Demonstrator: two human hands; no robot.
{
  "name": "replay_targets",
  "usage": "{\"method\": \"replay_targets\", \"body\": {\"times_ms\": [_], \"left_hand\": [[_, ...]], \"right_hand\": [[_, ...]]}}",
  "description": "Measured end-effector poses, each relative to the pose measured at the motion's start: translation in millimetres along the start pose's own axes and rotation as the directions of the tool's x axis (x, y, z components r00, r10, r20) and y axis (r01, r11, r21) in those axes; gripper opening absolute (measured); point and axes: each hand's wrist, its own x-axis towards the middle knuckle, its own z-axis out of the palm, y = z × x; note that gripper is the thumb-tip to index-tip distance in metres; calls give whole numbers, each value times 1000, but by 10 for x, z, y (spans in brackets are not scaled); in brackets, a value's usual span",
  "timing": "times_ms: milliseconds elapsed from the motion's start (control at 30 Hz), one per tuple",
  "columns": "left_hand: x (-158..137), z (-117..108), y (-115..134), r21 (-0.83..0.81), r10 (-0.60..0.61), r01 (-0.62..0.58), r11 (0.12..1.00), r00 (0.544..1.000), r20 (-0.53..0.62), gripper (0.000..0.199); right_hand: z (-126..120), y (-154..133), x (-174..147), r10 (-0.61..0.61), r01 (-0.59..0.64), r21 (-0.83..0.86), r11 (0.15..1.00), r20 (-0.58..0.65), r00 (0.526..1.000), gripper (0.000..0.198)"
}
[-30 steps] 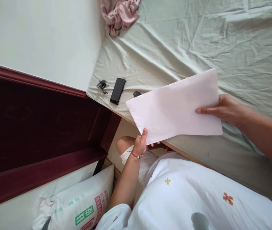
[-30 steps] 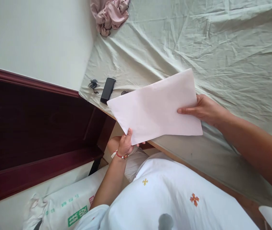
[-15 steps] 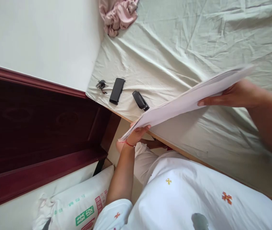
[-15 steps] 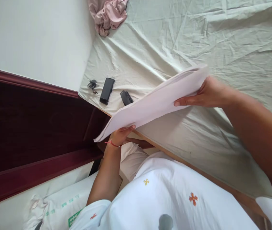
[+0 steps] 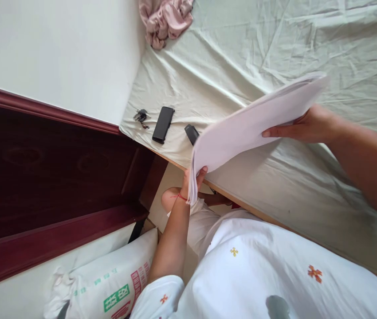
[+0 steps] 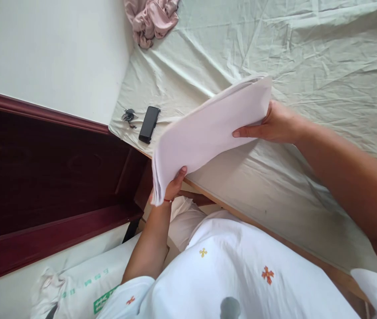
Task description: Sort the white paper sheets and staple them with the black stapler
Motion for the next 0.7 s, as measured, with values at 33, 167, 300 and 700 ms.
{"method": "replay_targets", "body": {"times_ms": [33,167,300,700], "left_hand": [[-10,31,-31,-11,-7,7,1000,1000,-16,44],[-85,167,-116,-142,-38,30,989,998,-57,59],[-198,179,-98,-189,-119,124,974,992,38,69],[-251,96,452,-56,-91,116,992,941,326,74]], "right_hand": [[21,5,-16,1,0,36,999,-34,999,53],[150,-55,-179,116,-84,247,965,-119,986,47],[220,-20,-405,436,-413,398,819,35,899,45],[-29,-222,-332,-159,-76,-677,732,-279,947,61]]}}
